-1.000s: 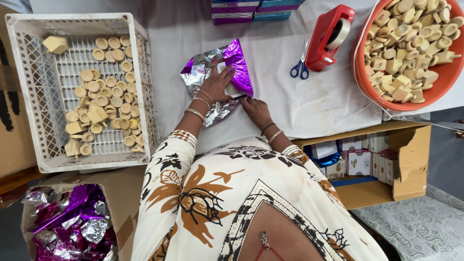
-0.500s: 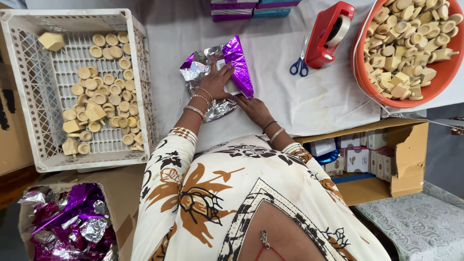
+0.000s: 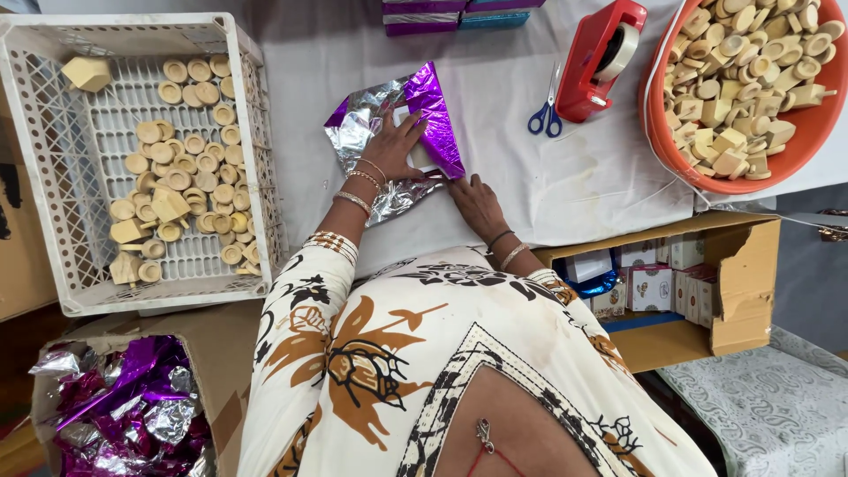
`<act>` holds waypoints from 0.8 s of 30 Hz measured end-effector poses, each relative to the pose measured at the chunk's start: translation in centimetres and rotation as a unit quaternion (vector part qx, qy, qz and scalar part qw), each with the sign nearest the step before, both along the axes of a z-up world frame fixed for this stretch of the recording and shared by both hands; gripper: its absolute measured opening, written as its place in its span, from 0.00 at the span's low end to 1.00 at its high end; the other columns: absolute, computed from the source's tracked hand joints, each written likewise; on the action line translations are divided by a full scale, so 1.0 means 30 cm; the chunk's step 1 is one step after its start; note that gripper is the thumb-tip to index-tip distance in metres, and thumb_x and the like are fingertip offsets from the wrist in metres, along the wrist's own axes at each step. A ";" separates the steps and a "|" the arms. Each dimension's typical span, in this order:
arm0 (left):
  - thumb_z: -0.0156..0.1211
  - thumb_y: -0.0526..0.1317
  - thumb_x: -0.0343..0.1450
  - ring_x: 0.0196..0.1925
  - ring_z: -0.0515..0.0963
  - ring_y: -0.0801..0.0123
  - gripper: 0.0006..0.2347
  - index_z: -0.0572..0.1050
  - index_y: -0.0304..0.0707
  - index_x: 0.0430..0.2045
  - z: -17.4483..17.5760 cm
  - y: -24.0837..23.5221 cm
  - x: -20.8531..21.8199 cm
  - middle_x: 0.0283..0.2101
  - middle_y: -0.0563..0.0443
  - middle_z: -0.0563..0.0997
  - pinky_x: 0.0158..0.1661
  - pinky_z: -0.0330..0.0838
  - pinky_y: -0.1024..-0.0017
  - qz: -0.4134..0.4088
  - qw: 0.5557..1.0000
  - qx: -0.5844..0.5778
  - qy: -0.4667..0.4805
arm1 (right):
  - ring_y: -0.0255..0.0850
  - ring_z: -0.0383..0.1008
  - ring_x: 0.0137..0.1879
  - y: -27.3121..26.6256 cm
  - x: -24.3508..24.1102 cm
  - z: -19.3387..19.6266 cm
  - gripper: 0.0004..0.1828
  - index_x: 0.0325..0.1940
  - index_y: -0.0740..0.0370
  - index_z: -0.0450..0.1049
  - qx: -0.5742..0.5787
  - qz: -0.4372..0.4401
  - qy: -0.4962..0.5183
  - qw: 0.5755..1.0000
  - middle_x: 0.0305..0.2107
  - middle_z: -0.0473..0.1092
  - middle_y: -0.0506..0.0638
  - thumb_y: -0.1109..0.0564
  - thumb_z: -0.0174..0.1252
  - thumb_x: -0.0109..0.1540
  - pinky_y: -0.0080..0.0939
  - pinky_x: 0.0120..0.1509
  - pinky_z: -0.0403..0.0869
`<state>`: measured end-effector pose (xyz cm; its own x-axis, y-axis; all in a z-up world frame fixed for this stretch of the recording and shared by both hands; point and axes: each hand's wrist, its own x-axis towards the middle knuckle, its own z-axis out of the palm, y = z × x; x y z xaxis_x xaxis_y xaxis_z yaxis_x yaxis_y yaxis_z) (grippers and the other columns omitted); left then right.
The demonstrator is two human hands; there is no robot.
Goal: The person wraps a small rectangular box in purple foil paper. They fold the paper around the box, crease the edges, and secure the wrapping with clear tape from a dispenser. The wrapped box is then placed on a stack of other wrapped boxes.
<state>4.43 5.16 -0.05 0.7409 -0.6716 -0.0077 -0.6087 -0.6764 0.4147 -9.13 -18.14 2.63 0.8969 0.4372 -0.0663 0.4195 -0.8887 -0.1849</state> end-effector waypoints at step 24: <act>0.84 0.56 0.46 0.76 0.40 0.25 0.60 0.46 0.58 0.73 -0.069 0.000 -0.032 0.74 0.28 0.43 0.71 0.46 0.37 0.093 0.983 -0.110 0.117 | 0.50 0.62 0.61 -0.069 0.210 -0.192 0.24 0.72 0.56 0.66 0.398 -0.192 0.147 0.885 0.55 0.67 0.55 0.52 0.47 0.72 0.48 0.72 0.60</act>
